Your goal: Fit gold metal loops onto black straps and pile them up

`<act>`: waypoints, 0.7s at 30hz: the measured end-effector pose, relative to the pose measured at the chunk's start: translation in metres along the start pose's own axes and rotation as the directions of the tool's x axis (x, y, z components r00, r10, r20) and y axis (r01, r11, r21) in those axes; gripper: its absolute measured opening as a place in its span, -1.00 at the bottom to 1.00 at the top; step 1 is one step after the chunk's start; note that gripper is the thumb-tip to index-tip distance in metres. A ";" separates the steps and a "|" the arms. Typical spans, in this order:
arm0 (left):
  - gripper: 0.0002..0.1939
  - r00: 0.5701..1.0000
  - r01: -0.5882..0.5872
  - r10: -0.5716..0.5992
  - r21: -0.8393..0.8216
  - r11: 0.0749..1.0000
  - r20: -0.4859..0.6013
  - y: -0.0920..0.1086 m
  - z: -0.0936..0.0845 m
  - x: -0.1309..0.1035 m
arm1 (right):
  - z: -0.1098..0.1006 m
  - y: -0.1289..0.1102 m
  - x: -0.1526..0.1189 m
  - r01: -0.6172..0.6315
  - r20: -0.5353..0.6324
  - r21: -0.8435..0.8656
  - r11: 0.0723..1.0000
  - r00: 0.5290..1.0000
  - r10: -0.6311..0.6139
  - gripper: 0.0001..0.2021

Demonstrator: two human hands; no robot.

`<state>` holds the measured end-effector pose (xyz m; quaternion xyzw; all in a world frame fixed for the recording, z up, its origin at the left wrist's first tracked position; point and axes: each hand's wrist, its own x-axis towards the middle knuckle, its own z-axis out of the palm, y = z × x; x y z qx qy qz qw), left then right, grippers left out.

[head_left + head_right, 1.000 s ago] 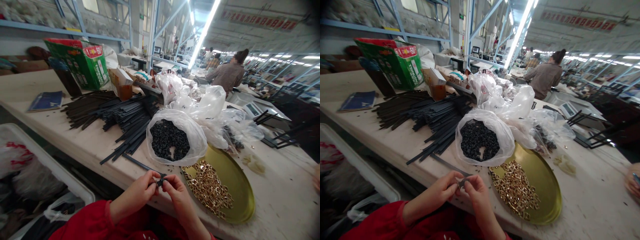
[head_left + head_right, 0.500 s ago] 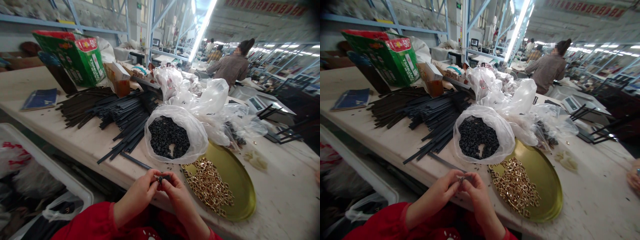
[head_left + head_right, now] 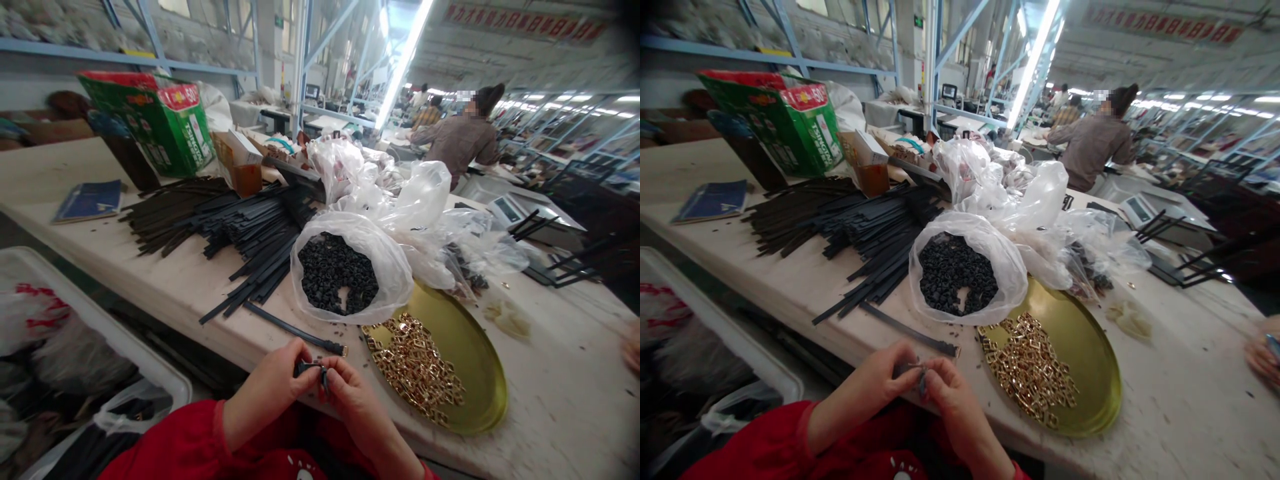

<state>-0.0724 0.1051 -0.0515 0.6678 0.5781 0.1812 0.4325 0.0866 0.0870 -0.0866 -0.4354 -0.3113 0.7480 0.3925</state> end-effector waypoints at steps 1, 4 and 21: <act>-0.80 1.000 -0.001 0.001 0.013 1.000 -0.004 0.001 0.000 -0.002 | 0.001 0.000 -0.001 -0.016 0.024 0.016 1.000 1.000 0.016 -0.70; -0.83 1.000 -0.019 0.019 0.013 1.000 0.013 0.002 -0.001 -0.007 | 0.002 -0.001 -0.005 -0.017 0.068 0.051 0.999 0.998 0.014 -0.66; -0.75 0.960 0.216 -0.039 -0.642 0.736 0.279 0.001 0.005 -0.012 | -0.001 -0.001 -0.003 0.115 0.041 -0.349 0.930 0.993 -0.107 -0.73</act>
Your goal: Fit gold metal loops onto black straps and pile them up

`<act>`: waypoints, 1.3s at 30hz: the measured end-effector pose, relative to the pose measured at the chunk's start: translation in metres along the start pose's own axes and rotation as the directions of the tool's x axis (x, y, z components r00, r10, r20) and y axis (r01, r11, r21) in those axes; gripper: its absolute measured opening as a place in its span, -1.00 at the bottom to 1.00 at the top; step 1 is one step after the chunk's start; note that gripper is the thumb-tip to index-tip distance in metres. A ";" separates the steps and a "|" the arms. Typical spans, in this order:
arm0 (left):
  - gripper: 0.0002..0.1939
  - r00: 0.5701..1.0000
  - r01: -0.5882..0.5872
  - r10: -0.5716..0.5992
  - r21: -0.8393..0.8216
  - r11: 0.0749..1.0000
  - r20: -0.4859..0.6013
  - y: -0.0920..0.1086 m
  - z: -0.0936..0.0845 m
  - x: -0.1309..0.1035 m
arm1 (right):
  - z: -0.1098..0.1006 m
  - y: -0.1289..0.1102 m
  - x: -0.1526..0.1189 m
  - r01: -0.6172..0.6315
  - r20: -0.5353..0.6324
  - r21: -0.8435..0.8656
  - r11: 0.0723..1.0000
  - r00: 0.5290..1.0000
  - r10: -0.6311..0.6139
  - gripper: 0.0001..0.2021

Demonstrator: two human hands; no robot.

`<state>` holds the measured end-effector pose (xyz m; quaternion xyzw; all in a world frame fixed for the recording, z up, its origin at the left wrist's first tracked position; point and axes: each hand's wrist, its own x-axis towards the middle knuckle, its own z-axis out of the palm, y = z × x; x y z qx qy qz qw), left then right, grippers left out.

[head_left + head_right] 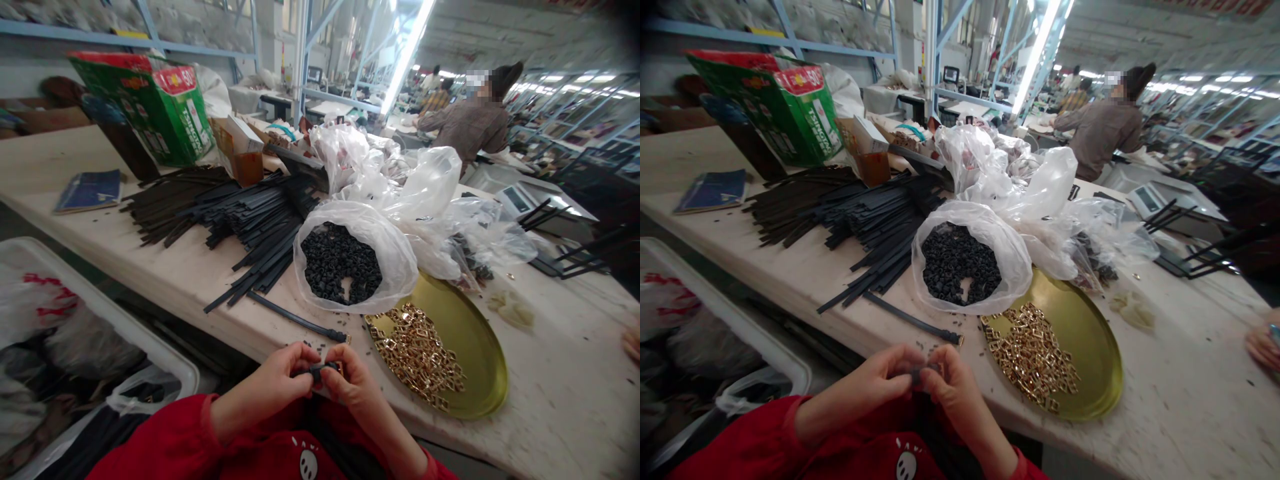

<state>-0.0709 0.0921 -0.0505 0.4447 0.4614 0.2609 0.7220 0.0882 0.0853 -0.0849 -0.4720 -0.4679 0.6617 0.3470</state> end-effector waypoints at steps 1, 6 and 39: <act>-0.75 1.000 -0.002 0.002 -0.019 1.000 0.014 -0.001 -0.001 0.000 | -0.001 -0.001 -0.001 -0.039 0.031 0.043 0.998 0.999 0.037 -0.71; -0.79 0.994 0.026 -0.006 -0.171 0.985 0.113 -0.004 -0.002 0.001 | -0.002 -0.007 -0.002 -0.212 0.144 0.229 0.950 0.973 0.183 -0.66; -0.75 0.948 0.052 -0.196 0.485 0.873 0.251 0.002 -0.012 -0.010 | -0.007 -0.002 -0.030 0.212 0.170 -0.588 0.781 0.976 -0.137 -0.80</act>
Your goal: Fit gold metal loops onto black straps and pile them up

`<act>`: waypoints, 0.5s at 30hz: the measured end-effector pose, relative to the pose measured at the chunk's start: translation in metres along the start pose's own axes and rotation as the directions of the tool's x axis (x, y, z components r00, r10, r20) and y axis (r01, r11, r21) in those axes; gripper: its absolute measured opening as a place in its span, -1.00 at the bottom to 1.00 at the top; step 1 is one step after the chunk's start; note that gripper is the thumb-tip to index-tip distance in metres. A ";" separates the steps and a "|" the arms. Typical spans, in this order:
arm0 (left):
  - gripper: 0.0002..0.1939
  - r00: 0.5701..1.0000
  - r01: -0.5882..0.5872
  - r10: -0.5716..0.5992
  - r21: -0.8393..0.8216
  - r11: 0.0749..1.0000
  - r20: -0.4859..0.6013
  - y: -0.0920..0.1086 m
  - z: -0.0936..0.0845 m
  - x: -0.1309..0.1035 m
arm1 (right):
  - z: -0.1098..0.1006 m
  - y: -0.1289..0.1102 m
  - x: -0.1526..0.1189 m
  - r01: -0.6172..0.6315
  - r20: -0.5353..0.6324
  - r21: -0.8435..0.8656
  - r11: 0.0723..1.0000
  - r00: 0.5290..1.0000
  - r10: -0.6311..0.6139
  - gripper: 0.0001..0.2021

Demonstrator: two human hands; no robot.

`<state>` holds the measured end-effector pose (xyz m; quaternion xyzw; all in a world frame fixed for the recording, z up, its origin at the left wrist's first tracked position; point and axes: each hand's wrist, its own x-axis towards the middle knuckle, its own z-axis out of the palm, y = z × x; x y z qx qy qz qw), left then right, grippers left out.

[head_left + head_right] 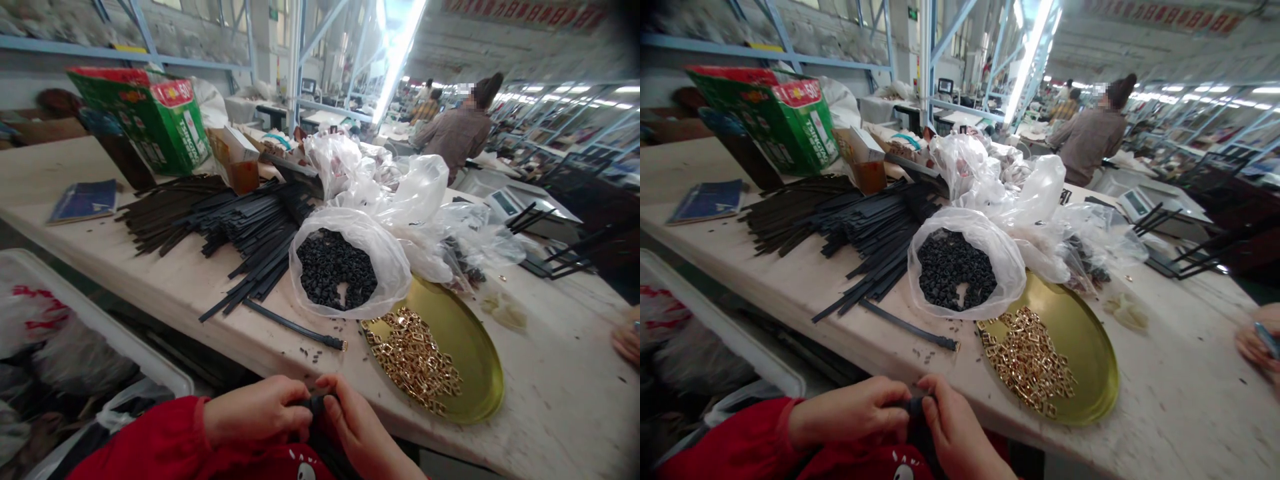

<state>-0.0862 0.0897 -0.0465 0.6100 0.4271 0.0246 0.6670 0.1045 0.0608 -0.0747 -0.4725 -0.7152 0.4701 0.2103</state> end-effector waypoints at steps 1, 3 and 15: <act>-0.74 1.000 -0.011 0.010 0.008 1.000 0.018 -0.001 -0.002 0.001 | 0.001 0.002 0.002 0.010 -0.016 -0.032 0.999 1.000 -0.011 -0.80; -0.72 0.999 -0.050 0.051 0.036 0.998 -0.013 -0.003 -0.004 0.004 | 0.004 0.008 0.006 0.048 -0.037 -0.082 0.995 0.998 -0.051 -0.80; -0.69 0.841 0.075 0.350 0.730 0.679 -0.412 0.013 -0.052 0.061 | -0.005 0.052 0.072 -0.018 -0.461 -0.360 0.933 0.872 -0.161 -0.73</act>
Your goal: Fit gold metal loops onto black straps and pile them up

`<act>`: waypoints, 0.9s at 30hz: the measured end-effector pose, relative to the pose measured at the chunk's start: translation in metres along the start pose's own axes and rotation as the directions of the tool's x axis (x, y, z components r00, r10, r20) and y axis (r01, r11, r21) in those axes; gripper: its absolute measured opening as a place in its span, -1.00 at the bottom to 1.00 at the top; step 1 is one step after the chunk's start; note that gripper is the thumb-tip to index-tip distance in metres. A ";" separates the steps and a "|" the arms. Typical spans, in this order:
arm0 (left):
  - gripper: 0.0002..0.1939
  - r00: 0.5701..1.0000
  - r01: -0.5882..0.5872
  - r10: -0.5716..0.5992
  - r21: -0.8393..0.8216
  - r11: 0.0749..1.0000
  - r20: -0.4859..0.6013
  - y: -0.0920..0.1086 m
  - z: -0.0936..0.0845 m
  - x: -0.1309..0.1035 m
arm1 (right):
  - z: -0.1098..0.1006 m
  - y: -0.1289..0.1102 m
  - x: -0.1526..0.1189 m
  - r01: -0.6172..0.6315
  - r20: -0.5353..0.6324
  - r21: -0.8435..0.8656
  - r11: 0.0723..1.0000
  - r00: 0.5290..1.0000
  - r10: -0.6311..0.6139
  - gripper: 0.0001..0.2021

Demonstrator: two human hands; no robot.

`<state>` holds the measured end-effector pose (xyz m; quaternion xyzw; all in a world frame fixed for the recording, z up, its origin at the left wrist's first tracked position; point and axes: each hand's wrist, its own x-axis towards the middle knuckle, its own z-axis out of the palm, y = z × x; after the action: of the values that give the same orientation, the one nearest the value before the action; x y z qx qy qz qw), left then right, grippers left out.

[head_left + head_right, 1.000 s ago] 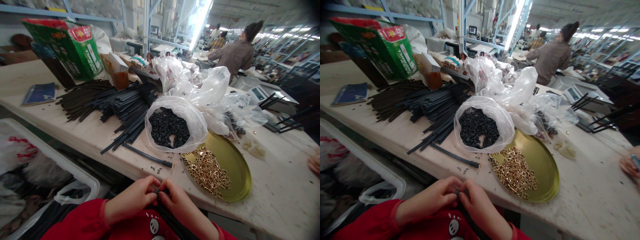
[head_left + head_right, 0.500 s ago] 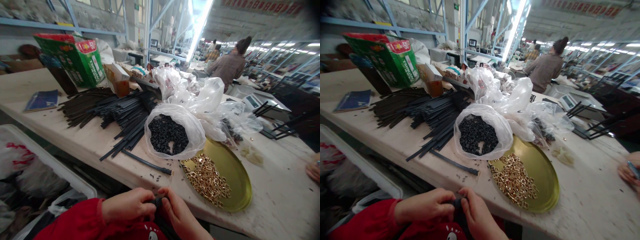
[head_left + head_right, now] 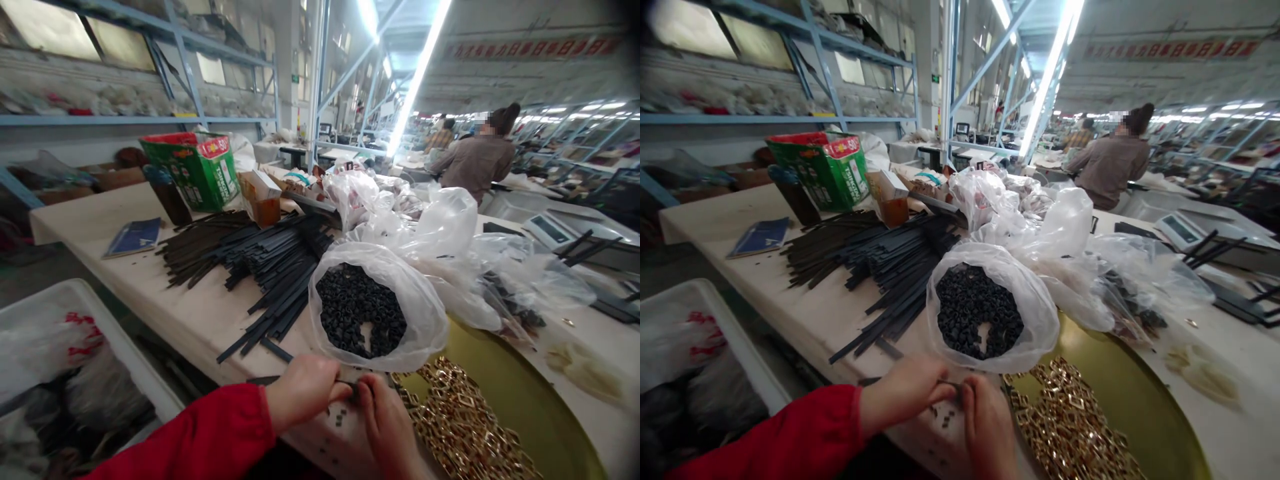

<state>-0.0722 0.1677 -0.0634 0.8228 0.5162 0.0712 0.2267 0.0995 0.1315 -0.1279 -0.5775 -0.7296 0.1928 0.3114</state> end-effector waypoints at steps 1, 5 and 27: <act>-0.72 0.999 0.038 -0.036 0.038 0.999 -0.040 -0.008 -0.001 0.009 | 0.002 0.007 0.008 0.006 -0.006 -0.073 0.997 1.000 -0.007 -0.71; -0.84 0.966 0.194 -0.174 0.091 0.977 -0.189 -0.049 -0.017 0.040 | 0.015 0.029 0.024 0.071 -0.014 -0.230 0.971 0.997 -0.076 -0.68; -0.80 0.936 0.353 -0.108 -0.880 0.317 0.336 0.010 0.036 -0.060 | 0.013 -0.047 0.004 -0.446 0.441 0.584 0.679 0.876 0.196 -0.80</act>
<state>-0.0787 0.1000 -0.0842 0.4671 0.4682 0.2285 0.7144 0.0562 0.1246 -0.1068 -0.5044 -0.5383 0.5911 0.3262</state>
